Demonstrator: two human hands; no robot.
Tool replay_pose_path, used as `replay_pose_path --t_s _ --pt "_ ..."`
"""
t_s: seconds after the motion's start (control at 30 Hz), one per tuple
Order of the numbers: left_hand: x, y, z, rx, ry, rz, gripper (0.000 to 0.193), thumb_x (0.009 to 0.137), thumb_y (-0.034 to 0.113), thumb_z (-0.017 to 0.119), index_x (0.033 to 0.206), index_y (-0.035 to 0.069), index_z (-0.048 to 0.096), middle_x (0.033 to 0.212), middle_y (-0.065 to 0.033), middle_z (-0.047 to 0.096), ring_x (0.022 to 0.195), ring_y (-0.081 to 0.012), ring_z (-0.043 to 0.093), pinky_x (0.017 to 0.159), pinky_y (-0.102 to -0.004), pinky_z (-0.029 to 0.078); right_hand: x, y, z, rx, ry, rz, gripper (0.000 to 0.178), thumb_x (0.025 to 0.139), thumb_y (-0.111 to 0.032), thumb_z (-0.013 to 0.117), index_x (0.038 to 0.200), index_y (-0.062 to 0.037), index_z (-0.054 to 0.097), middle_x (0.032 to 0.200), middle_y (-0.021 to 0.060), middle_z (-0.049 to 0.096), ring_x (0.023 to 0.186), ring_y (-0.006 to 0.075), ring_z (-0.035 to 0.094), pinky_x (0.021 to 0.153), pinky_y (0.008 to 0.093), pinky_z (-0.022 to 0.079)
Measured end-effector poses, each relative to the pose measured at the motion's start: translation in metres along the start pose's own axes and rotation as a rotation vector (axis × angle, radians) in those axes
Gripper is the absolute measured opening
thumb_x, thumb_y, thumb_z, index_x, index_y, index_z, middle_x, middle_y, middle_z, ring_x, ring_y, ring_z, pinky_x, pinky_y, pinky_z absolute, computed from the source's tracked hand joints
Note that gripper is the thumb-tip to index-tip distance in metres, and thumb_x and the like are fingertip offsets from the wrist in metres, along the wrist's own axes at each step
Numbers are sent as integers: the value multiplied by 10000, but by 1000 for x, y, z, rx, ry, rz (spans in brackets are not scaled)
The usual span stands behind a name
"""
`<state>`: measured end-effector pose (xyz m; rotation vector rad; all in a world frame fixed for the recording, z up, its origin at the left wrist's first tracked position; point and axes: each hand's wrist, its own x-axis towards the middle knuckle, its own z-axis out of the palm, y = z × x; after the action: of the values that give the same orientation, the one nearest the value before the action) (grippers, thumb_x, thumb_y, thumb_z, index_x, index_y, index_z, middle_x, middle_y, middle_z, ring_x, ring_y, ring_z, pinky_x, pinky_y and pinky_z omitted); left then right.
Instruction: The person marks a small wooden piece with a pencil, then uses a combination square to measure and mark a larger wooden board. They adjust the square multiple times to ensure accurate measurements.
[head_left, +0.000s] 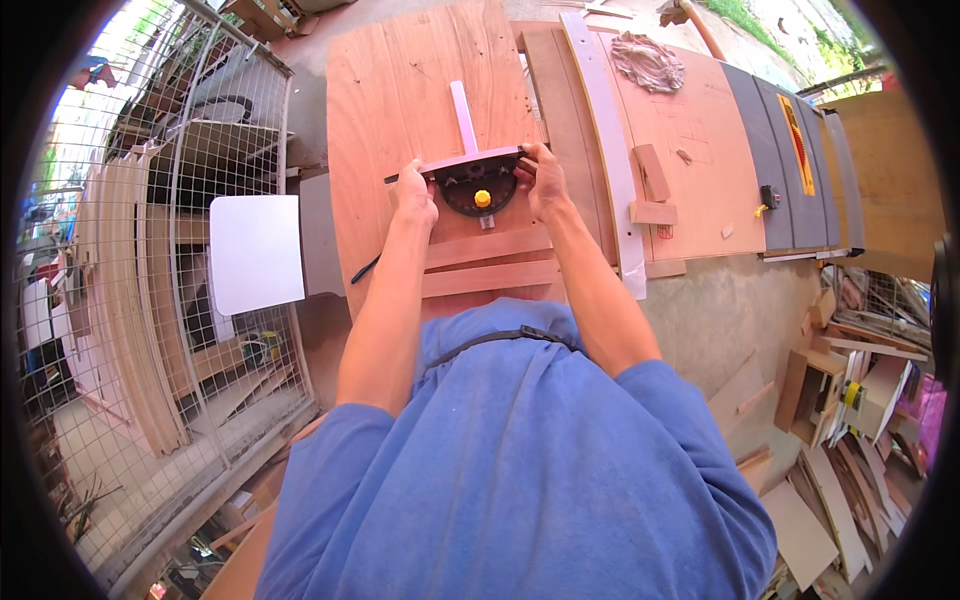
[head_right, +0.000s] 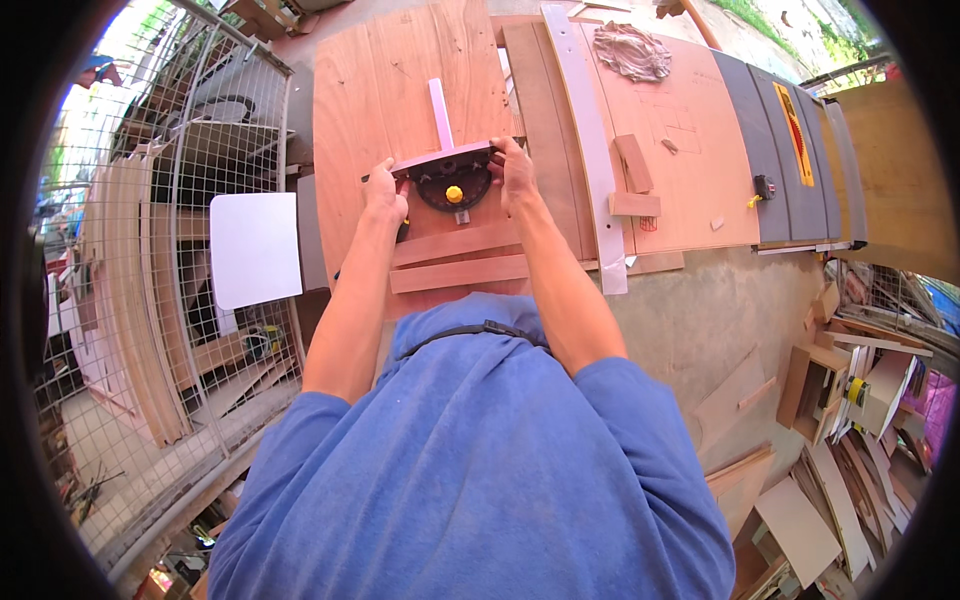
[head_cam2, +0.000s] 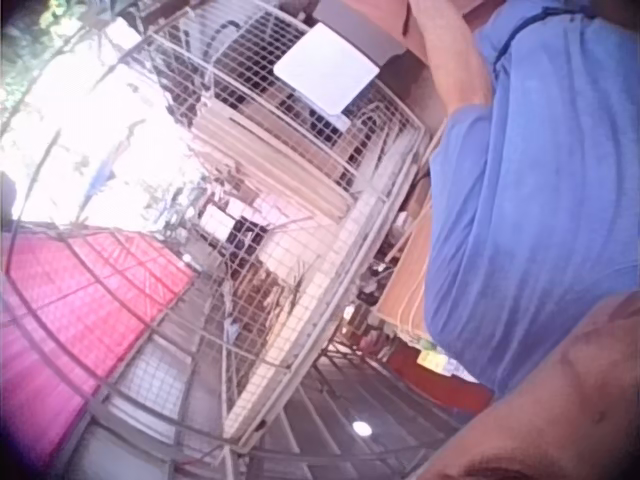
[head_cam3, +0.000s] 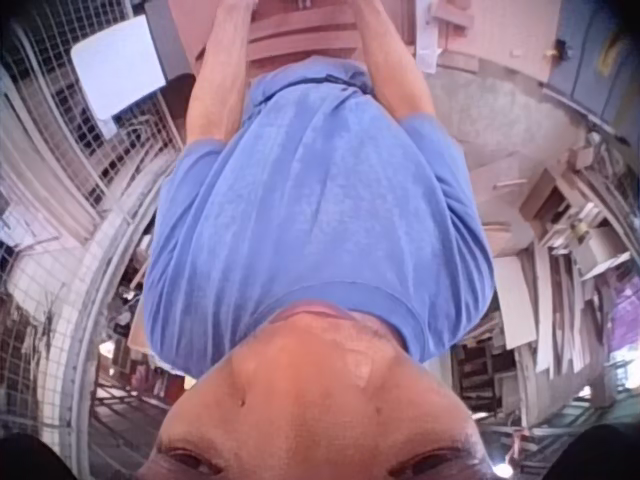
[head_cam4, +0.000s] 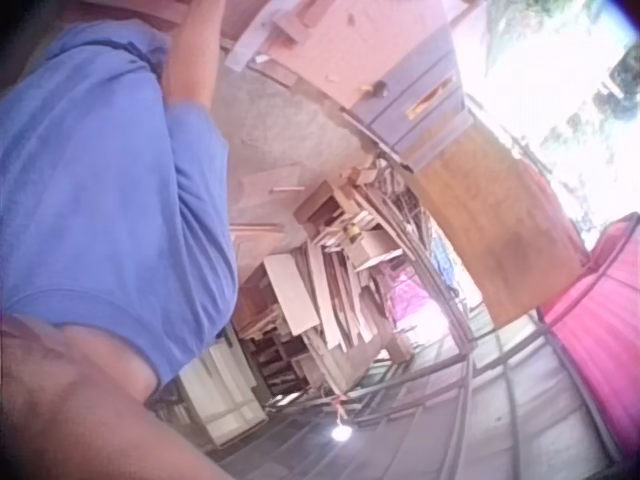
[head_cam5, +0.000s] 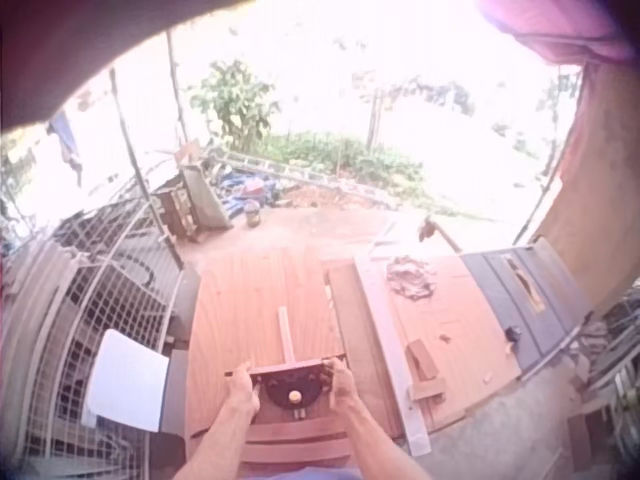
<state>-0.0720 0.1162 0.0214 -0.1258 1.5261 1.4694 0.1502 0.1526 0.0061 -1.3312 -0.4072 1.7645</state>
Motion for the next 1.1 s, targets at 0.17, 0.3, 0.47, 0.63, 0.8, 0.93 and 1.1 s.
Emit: replay_pose_path --t_s 0.17,0.3,0.47,0.63,0.8,0.93,1.1 --pt "13 -10 -6 -131 -158 -144 144 1077 225 636 1138 100 674 1119 -79 695 1065 -224 624 967 -424 470 -2 -9 6 -201 -21 -155 394 970 -520 789 1023 -149 666 916 -38 673 783 90 598 678 293 443" --pt "17 -7 -16 -87 -187 -72 155 1068 254 663 1125 112 687 1077 -70 710 1037 -226 643 966 -415 471 -14 -10 14 -214 43 -195 438 986 -517 775 1014 -88 693 918 -19 680 820 109 584 737 310 459" --pt "-8 6 -8 -29 -182 46 170 1053 301 698 1024 133 710 985 -47 735 947 -185 665 874 -362 506 -22 -15 15 -256 58 -244 472 990 -557 753 1052 -91 707 929 -14 666 837 102 589 745 284 462" --pt "-12 18 -6 0 -233 158 232 1052 333 698 1013 105 701 986 -71 739 917 -169 687 792 -337 557 -20 -25 16 -280 -55 -242 442 991 -546 754 1108 -126 683 962 -9 675 916 109 635 806 271 477" --pt "-46 38 1 -109 -340 62 314 1059 310 685 1117 5 639 1094 -160 695 1010 -273 690 887 -360 591 -52 -52 23 -168 -418 -546 308 985 -190 771 1219 -8 687 1057 28 710 961 115 662 872 287 541" --pt "-83 55 13 -217 -377 -197 454 1062 326 680 1192 -92 560 1223 -263 620 1074 -353 666 942 -380 604 -88 -94 28 -371 -568 -656 364 1001 -8 684 1365 -11 669 1156 25 730 1087 121 672 971 305 547" --pt "-87 51 23 -282 -565 -562 586 1058 357 681 1248 -166 498 1240 -295 593 1098 -372 665 932 -417 628 -87 -93 30 -586 -632 -668 275 1023 -33 697 1297 -11 680 1219 45 737 1161 147 671 1022 342 539"
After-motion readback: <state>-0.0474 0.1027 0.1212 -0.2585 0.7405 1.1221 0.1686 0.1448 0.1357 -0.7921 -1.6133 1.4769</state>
